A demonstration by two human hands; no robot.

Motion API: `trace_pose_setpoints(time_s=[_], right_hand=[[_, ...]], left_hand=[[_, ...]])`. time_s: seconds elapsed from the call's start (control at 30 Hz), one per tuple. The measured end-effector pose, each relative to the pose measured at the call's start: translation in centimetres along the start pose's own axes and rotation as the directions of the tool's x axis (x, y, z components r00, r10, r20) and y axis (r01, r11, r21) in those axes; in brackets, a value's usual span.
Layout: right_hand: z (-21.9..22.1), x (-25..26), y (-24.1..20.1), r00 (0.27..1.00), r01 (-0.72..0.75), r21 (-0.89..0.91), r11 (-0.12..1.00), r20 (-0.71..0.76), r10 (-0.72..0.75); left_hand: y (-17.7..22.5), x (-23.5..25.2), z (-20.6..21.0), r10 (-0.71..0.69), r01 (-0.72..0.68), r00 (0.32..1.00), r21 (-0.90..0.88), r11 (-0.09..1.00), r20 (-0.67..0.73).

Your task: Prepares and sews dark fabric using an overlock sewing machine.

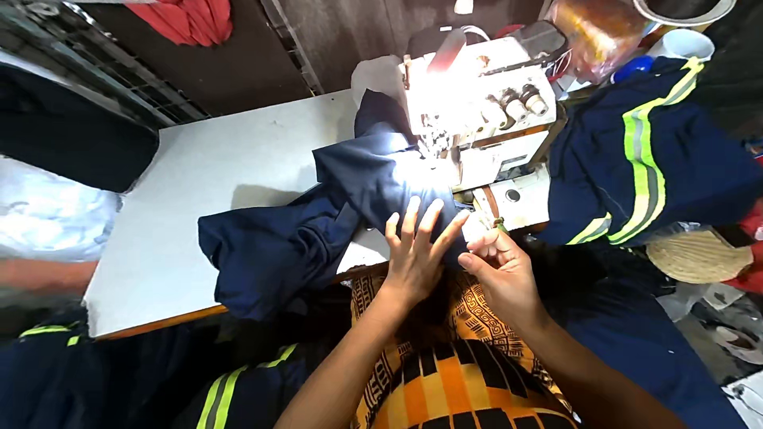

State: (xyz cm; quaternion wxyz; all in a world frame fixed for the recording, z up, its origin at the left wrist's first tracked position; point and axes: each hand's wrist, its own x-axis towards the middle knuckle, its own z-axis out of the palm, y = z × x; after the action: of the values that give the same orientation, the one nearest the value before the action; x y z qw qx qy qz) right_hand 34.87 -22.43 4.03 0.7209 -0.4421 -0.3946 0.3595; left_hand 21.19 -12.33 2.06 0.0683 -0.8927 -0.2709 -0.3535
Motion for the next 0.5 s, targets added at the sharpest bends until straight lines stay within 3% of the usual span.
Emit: trace_pose_setpoints(time_s=[0.1, 0.17, 0.37, 0.43, 0.5], right_hand=[[0.0, 0.2, -0.4, 1.000, 0.012, 0.018, 1.000, 0.016, -0.012], [-0.3, 0.1, 0.0, 1.000, 0.006, -0.005, 1.000, 0.026, -0.005], [0.0, 2.6, 2.4, 1.000, 0.007, -0.120, 0.993, -0.009, -0.008], [0.3, 4.7, 2.9, 0.999, 0.029, -0.159, 0.987, -0.010, -0.031], [0.6, 6.7, 2.8, 0.999, 0.031, -0.240, 0.970, -0.001, -0.033]], left_hand=[[-1.6, 0.9, 1.2, -0.057, 0.057, 0.992, -0.004, 0.998, -0.111], [-2.4, 1.3, 0.3, -0.010, 0.010, 0.996, 0.000, 1.000, -0.091], [-3.8, 2.9, -1.2, -0.007, 0.001, 0.998, 0.106, 0.994, 0.060], [-4.5, 4.7, -1.5, -0.069, 0.057, 0.989, 0.099, 0.994, 0.128], [-5.1, 6.9, -2.2, -0.189, 0.160, 0.931, 0.115, 0.980, 0.312]])
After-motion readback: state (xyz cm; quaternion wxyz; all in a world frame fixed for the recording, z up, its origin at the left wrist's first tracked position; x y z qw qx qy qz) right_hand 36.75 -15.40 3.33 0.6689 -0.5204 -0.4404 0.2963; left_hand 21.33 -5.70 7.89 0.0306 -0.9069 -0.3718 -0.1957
